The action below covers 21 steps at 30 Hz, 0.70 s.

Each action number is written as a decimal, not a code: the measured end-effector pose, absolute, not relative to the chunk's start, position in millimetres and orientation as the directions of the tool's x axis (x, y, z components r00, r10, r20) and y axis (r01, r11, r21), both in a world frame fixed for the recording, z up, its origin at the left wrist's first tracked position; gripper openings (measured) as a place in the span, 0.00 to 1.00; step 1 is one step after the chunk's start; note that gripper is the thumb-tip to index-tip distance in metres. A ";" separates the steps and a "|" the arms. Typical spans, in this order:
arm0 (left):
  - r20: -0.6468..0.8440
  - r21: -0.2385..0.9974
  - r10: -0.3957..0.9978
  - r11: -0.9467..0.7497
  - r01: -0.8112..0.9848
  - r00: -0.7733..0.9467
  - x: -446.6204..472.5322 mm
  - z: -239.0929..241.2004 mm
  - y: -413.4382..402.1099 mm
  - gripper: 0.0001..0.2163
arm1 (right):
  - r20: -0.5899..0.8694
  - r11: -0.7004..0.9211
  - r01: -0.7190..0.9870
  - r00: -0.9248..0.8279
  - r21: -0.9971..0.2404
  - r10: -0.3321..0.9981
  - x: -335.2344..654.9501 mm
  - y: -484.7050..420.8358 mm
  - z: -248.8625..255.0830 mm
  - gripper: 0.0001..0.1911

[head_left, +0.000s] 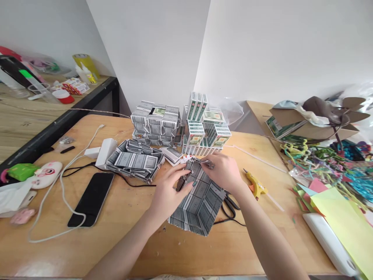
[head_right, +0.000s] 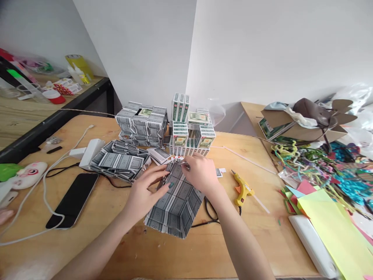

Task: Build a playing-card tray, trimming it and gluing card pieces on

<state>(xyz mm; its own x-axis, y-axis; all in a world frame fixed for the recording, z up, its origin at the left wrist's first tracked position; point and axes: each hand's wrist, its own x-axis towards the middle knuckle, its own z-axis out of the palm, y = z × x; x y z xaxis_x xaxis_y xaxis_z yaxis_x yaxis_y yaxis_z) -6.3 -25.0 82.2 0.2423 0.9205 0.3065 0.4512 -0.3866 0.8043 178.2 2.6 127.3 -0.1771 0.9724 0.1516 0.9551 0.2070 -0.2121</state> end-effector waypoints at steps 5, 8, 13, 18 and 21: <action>0.352 0.672 0.893 -0.449 0.589 0.280 -2.6 67.3 -29.6 0.17 | 0.059 0.080 0.990 -0.073 -0.113 0.996 178.6 2.9 128.5 0.08; 0.335 0.595 0.879 -0.477 0.647 0.339 -5.1 75.6 -19.4 0.18 | -0.010 0.001 0.992 -0.003 -0.122 1.000 180.1 -0.1 128.9 0.08; 0.238 0.499 0.839 -0.537 0.680 0.489 -9.2 91.4 -1.2 0.20 | -0.186 -0.062 0.954 0.007 -0.294 0.983 188.4 -11.0 115.4 0.07; 0.140 0.511 0.831 -0.526 0.680 0.538 -3.9 80.6 16.4 0.18 | -0.239 -0.031 0.912 -0.074 -0.409 0.968 204.8 -20.4 99.7 0.12; 0.090 0.512 0.834 -0.507 0.693 0.544 0.1 68.8 29.1 0.15 | -0.194 0.063 0.866 -0.182 -0.497 0.964 211.4 -19.5 96.7 0.09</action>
<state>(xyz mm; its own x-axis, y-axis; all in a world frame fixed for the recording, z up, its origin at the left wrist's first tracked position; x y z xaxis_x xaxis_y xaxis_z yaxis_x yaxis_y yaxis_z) 0.1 29.1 68.8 0.5440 0.8342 0.0904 0.6932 -0.5075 0.5119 211.4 -19.5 96.7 -0.1815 0.9640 -0.1942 0.8656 0.0629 -0.4968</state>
